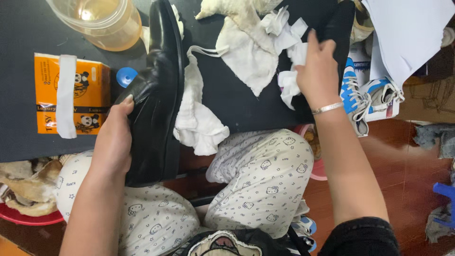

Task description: The person cleans a pair of black leather shoes. They wipe the uppers with a tissue, apply a cleaning liquid, and scrub the soles with a toothbrush.

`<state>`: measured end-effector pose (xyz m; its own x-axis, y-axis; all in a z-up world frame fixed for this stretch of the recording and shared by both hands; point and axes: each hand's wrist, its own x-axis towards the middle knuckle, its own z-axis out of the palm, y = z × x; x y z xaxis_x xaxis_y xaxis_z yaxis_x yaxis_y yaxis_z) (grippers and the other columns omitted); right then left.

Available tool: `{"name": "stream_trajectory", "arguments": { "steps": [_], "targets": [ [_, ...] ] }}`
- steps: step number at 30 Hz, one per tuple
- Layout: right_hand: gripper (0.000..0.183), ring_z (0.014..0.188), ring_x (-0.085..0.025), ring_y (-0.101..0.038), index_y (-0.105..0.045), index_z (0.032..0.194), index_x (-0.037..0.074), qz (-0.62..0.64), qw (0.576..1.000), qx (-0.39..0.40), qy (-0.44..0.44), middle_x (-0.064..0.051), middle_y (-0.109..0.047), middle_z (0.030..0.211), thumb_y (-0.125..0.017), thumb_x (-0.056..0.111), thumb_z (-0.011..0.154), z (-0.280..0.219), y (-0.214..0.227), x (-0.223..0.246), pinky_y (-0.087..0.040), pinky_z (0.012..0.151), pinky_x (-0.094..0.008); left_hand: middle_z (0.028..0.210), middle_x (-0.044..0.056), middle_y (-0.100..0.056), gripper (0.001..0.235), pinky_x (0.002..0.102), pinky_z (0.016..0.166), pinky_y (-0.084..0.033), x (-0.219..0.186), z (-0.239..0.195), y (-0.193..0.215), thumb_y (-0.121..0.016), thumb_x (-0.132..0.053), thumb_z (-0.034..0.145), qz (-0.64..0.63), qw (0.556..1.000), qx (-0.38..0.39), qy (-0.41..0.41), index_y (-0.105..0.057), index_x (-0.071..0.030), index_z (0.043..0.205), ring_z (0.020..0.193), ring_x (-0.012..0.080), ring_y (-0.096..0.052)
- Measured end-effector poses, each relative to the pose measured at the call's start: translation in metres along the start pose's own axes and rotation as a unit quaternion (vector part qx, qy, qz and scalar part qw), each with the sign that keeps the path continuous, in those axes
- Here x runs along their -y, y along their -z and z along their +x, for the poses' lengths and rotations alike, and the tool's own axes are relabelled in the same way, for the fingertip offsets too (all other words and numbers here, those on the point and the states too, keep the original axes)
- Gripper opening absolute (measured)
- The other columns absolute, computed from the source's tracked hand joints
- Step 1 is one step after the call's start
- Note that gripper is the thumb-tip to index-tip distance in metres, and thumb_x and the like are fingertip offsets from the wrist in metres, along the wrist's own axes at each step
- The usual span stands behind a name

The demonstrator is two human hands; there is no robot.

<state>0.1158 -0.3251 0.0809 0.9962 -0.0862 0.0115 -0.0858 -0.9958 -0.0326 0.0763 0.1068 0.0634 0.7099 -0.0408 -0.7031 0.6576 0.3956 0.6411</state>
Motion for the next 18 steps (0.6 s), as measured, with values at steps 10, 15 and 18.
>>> {"name": "stream_trajectory", "arguments": {
  "steps": [10, 15, 18],
  "targets": [
    [0.032, 0.102, -0.046, -0.065, -0.054, 0.121, 0.002, -0.034, 0.994, -0.101, -0.002, -0.021, -0.055, 0.12, -0.072, 0.003, 0.094, 0.038, -0.009, -0.019, -0.054, 0.084, -0.053, 0.108, 0.011, -0.07, 0.042, 0.028, 0.09, -0.046, 0.013, 0.004, 0.018, -0.051, -0.033, 0.097, 0.104, 0.993, -0.052, 0.034, -0.066, 0.001, 0.117, 0.096, 0.0167, -0.062],
    [0.036, 0.097, -0.046, -0.064, -0.054, 0.115, 0.003, 0.096, 0.979, -0.173, 0.05, -0.028, -0.053, 0.12, -0.081, 0.016, 0.094, 0.074, -0.022, 0.008, -0.055, 0.082, -0.05, 0.104, 0.009, -0.071, 0.042, 0.03, 0.083, -0.049, 0.016, -0.008, 0.011, -0.051, -0.032, 0.097, 0.091, 0.995, 0.047, 0.02, -0.068, 0.002, 0.113, 0.09, 0.0157, -0.063],
    [0.068, 0.097, -0.048, -0.062, -0.05, 0.128, 0.002, 0.132, 0.99, -0.035, -0.028, -0.03, -0.055, 0.117, -0.091, 0.033, 0.084, 0.091, -0.062, 0.019, -0.053, 0.085, -0.05, 0.105, 0.008, -0.073, 0.043, 0.028, 0.085, -0.049, 0.015, -0.009, 0.011, -0.05, -0.032, 0.098, 0.093, 0.994, 0.058, 0.011, -0.069, 0.003, 0.112, 0.093, 0.014, -0.064]
  ]
}}
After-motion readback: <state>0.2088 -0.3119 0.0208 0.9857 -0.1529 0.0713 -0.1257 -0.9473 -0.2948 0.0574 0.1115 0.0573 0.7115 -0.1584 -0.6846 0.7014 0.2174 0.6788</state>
